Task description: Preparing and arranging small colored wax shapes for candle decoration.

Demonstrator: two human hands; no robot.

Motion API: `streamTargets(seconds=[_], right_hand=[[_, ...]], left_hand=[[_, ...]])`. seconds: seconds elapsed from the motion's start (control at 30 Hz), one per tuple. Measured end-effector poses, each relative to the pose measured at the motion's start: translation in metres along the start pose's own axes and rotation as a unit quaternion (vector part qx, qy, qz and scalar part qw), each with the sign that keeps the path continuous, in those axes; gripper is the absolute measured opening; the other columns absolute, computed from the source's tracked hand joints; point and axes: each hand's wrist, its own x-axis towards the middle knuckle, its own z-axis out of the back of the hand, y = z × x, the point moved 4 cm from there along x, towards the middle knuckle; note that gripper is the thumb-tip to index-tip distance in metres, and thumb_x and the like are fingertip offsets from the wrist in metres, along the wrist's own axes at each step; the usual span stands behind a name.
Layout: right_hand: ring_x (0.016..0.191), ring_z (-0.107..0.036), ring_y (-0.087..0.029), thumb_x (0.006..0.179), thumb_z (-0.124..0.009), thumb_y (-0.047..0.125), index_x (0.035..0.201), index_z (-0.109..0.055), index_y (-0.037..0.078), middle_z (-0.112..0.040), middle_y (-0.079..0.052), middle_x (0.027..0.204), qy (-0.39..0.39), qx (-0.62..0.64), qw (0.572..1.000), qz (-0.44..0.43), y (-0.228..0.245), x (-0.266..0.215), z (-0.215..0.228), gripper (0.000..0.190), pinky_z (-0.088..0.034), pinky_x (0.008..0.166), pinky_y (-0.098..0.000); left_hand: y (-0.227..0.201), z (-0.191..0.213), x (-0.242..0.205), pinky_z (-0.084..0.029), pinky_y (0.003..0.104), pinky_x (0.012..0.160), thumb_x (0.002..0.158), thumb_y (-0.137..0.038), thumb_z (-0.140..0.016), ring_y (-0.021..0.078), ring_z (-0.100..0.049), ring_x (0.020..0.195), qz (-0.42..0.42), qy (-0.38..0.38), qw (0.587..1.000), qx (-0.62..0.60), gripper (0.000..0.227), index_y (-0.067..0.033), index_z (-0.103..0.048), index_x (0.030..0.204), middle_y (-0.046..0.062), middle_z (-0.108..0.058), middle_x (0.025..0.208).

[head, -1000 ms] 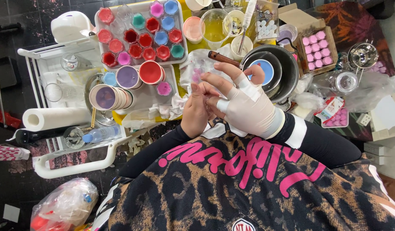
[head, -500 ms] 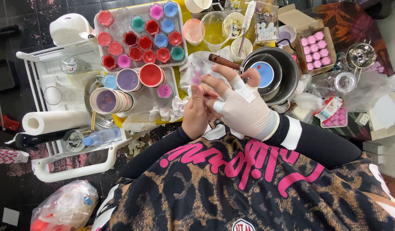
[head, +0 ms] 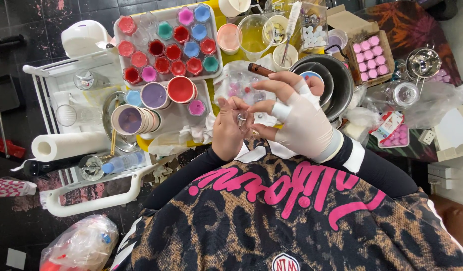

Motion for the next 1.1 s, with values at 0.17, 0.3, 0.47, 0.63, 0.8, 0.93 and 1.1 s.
streamTargets(seconds=[0.17, 0.3, 0.47, 0.63, 0.8, 0.93, 1.1], right_hand=[[0.131, -0.051, -0.029, 0.079, -0.089, 0.029, 0.109, -0.074, 0.025, -0.061, 0.002, 0.137, -0.035, -0.032, 0.999, 0.015, 0.003, -0.005, -0.009, 0.034, -0.03, 0.103, -0.0494], [0.131, -0.053, -0.028, 0.08, -0.089, 0.027, 0.108, -0.073, 0.027, -0.062, 0.002, 0.137, -0.061, -0.072, 0.995, 0.044, 0.011, -0.006, -0.016, 0.032, -0.031, 0.1, -0.0495], [0.132, -0.053, -0.029, 0.082, -0.089, 0.027, 0.105, -0.071, 0.027, -0.062, 0.001, 0.136, -0.073, -0.11, 0.989, 0.061, 0.015, -0.011, -0.024, 0.029, -0.03, 0.098, -0.0514], [0.132, -0.053, -0.028, 0.082, -0.089, 0.029, 0.107, -0.071, 0.028, -0.062, 0.002, 0.136, -0.076, -0.125, 0.988, 0.055, 0.02, -0.009, -0.025, 0.03, -0.03, 0.098, -0.0525], [0.131, -0.054, -0.028, 0.078, -0.089, 0.03, 0.106, -0.071, 0.031, -0.063, 0.002, 0.134, -0.073, -0.115, 0.989, 0.058, 0.021, -0.006, -0.027, 0.032, -0.029, 0.098, -0.0519], [0.131, -0.054, -0.027, 0.078, -0.089, 0.029, 0.104, -0.071, 0.031, -0.063, 0.003, 0.133, -0.071, -0.115, 0.989, 0.054, 0.021, -0.005, -0.029, 0.031, -0.029, 0.098, -0.052], [0.127, -0.056, -0.025, 0.079, -0.089, 0.031, 0.115, -0.068, 0.025, -0.064, 0.002, 0.132, -0.052, -0.062, 0.996, 0.024, 0.019, 0.001, -0.026, 0.042, -0.03, 0.1, -0.049]], left_hand=[[0.01, 0.009, 0.004, -0.037, 0.025, 0.057, 0.102, -0.071, -0.033, 0.0097, -0.048, 0.069, -0.021, 0.046, 0.998, -0.047, 0.068, -0.0058, -0.051, 0.106, 0.003, -0.055, 0.083], [0.0, 0.001, 0.0, -0.048, 0.028, 0.063, 0.095, -0.073, -0.033, 0.0138, -0.058, 0.074, 0.007, 0.042, 0.998, -0.049, 0.068, -0.0075, -0.052, 0.103, 0.005, -0.058, 0.087], [0.011, 0.015, 0.001, -0.045, 0.026, 0.066, 0.102, -0.072, -0.035, 0.011, -0.055, 0.079, -0.011, 0.055, 0.996, -0.068, 0.068, -0.0064, -0.054, 0.106, 0.003, -0.055, 0.089], [0.006, 0.016, 0.0, -0.045, 0.026, 0.066, 0.1, -0.071, -0.035, 0.0118, -0.057, 0.081, 0.005, 0.043, 0.997, -0.062, 0.067, -0.0074, -0.054, 0.104, 0.003, -0.057, 0.092], [0.003, 0.018, -0.001, -0.048, 0.027, 0.071, 0.101, -0.07, -0.034, 0.0135, -0.056, 0.08, -0.004, 0.057, 0.997, -0.049, 0.068, -0.0057, -0.055, 0.105, 0.005, -0.056, 0.088], [0.001, 0.019, 0.0, -0.046, 0.027, 0.068, 0.101, -0.071, -0.034, 0.0133, -0.056, 0.079, 0.0, 0.058, 0.997, -0.05, 0.069, -0.0055, -0.055, 0.105, 0.006, -0.057, 0.086], [0.003, 0.022, 0.004, -0.043, 0.027, 0.061, 0.102, -0.071, -0.033, 0.0131, -0.052, 0.073, -0.002, 0.062, 0.996, -0.058, 0.07, -0.0045, -0.054, 0.105, 0.005, -0.053, 0.084]])
